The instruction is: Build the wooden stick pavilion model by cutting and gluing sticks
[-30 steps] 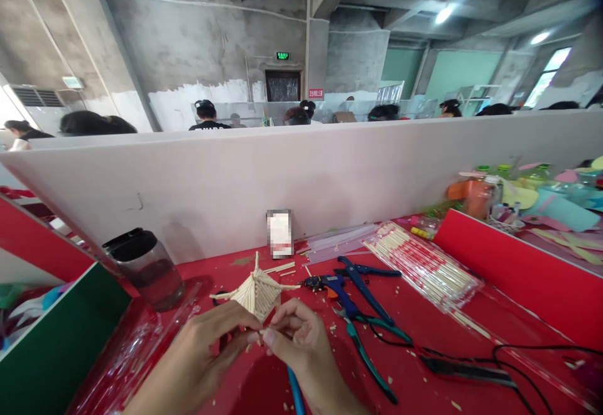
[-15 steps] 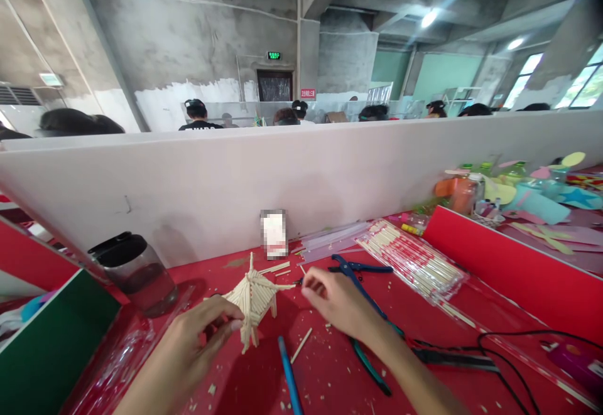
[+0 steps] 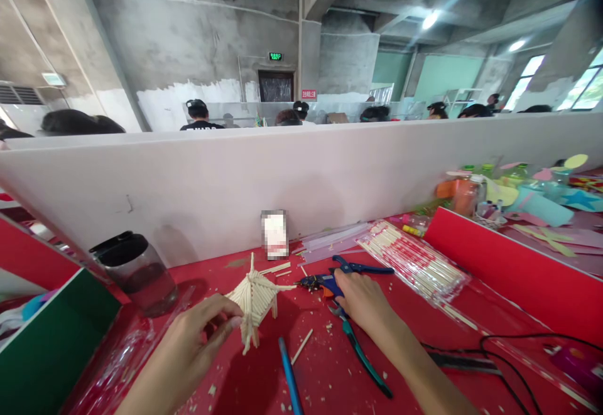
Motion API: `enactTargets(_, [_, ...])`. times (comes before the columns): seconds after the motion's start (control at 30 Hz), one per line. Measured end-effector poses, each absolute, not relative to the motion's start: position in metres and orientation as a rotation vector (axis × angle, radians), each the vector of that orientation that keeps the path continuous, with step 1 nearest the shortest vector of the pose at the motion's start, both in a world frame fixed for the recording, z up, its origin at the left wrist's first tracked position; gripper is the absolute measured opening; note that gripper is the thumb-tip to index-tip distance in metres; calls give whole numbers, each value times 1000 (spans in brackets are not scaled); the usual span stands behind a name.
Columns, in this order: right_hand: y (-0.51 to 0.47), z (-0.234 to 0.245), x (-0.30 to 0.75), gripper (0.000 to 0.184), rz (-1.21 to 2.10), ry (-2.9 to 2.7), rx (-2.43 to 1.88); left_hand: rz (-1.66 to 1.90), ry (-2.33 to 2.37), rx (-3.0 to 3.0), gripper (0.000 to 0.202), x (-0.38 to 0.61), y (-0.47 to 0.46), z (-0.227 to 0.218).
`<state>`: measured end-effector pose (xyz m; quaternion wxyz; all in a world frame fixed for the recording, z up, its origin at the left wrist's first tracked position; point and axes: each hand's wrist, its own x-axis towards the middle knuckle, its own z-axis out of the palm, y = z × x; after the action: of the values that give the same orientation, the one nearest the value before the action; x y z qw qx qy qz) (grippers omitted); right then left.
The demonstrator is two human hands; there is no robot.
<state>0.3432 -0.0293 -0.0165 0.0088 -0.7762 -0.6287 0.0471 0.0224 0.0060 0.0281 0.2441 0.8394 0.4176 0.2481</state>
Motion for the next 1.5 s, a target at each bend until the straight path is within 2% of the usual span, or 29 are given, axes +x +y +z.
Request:
enactTargets(0.37, [-25, -36, 336, 47, 118, -1972, -2435, 665, 1105, 2316, 24, 25, 5, 30])
enactTargets(0.6, [-20, -44, 347, 49, 271, -1875, -2369, 634, 1059, 2312, 26, 26, 4, 27])
enactTargets(0.67, [-18, -48, 351, 44, 346, -1821, -2323, 630, 1053, 2301, 25, 27, 4, 26])
enactTargets(0.83, [-9, -46, 372, 27, 518, -1597, -2108, 615, 1049, 2288, 25, 27, 5, 25])
enactTargets(0.93, [-8, -33, 390, 22, 563, -1439, -1896, 616, 1045, 2288, 24, 27, 5, 25])
enactTargets(1.2, [-27, 4, 402, 33, 879, -1190, -1386, 601, 1030, 2295, 27, 28, 4, 27])
enactTargets(1.37, [-24, -3, 388, 28, 994, -1181, -1241, 585, 1027, 2238, 28, 29, 4, 28])
enactTargets(1.5, [-22, -12, 377, 35, 1049, -1149, -1145, 575, 986, 2169, 30, 31, 4, 29])
